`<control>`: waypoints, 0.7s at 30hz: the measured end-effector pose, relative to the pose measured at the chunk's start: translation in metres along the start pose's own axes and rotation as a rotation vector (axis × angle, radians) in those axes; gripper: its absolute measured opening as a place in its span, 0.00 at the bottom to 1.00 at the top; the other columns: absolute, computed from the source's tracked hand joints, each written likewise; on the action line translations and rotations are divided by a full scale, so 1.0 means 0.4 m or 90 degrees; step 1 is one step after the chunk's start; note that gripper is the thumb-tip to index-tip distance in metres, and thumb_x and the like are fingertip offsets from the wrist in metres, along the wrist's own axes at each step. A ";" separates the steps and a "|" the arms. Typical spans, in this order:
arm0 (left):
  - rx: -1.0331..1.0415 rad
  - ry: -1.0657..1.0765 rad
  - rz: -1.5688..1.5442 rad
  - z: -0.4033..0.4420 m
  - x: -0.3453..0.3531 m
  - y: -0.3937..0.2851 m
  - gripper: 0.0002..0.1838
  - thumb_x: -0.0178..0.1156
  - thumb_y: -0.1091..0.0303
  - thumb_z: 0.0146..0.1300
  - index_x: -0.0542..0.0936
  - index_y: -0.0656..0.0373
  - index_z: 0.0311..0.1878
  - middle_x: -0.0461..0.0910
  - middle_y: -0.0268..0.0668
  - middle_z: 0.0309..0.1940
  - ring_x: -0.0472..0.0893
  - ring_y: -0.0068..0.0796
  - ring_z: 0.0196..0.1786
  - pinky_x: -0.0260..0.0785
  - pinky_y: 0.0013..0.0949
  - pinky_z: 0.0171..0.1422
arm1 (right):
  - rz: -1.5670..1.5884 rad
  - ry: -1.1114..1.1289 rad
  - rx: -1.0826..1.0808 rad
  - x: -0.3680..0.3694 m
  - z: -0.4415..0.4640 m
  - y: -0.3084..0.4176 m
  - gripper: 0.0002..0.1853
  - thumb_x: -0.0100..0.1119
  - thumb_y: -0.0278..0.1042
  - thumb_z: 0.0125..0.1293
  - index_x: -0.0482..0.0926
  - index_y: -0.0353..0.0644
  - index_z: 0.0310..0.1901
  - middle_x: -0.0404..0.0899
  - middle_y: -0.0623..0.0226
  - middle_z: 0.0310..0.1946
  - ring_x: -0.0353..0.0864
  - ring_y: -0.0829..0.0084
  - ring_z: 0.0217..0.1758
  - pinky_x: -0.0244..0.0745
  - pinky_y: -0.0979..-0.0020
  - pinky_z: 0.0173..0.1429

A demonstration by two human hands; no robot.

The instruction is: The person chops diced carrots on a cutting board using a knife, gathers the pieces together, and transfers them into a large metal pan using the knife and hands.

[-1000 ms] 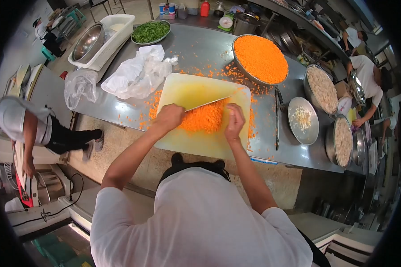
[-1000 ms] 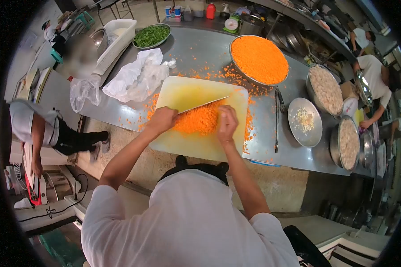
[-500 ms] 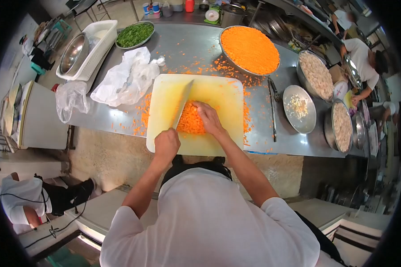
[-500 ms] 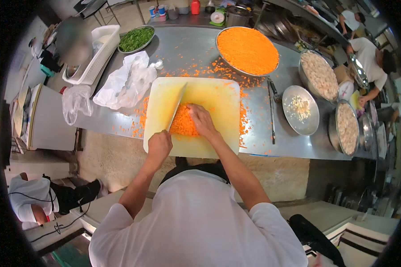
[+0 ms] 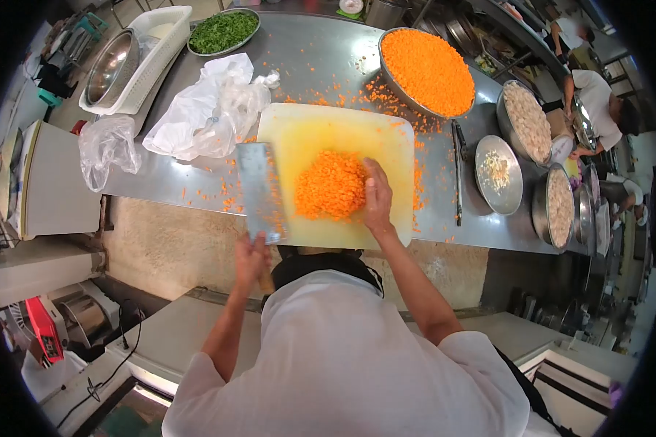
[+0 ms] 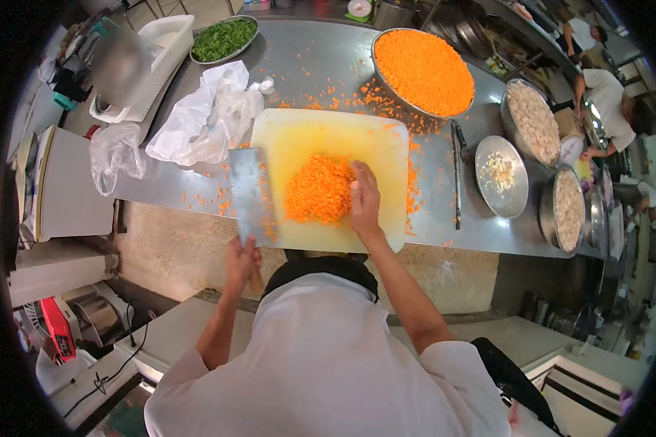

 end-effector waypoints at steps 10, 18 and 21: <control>0.044 0.230 0.091 0.058 0.305 -0.071 0.15 0.50 0.62 0.72 0.72 0.62 0.32 0.69 0.31 0.15 0.72 0.21 0.15 0.65 0.29 0.17 | 0.093 -0.130 0.126 0.100 0.012 0.029 0.24 0.36 0.43 0.76 0.73 0.29 0.57 0.74 0.49 0.58 0.70 0.54 0.64 0.60 0.60 0.69; -0.062 0.163 0.080 0.010 0.277 -0.220 0.11 0.53 0.66 0.71 0.71 0.59 0.32 0.67 0.30 0.15 0.68 0.20 0.14 0.62 0.27 0.16 | 0.240 -0.180 0.147 0.108 0.070 0.083 0.26 0.33 0.45 0.77 0.74 0.31 0.56 0.75 0.53 0.58 0.69 0.60 0.65 0.58 0.63 0.71; -0.045 0.133 0.046 0.009 0.330 -0.295 0.10 0.53 0.68 0.71 0.71 0.60 0.33 0.67 0.30 0.14 0.67 0.21 0.12 0.61 0.27 0.15 | 0.249 -0.156 0.099 0.050 0.147 0.115 0.27 0.32 0.46 0.77 0.75 0.30 0.55 0.75 0.50 0.58 0.70 0.55 0.65 0.59 0.61 0.70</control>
Point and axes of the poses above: each hand's wrist, its own z-axis towards the middle knuckle, its own x-axis out of the palm, y = z × x, the point moved 2 cm from there along z, towards the middle knuckle
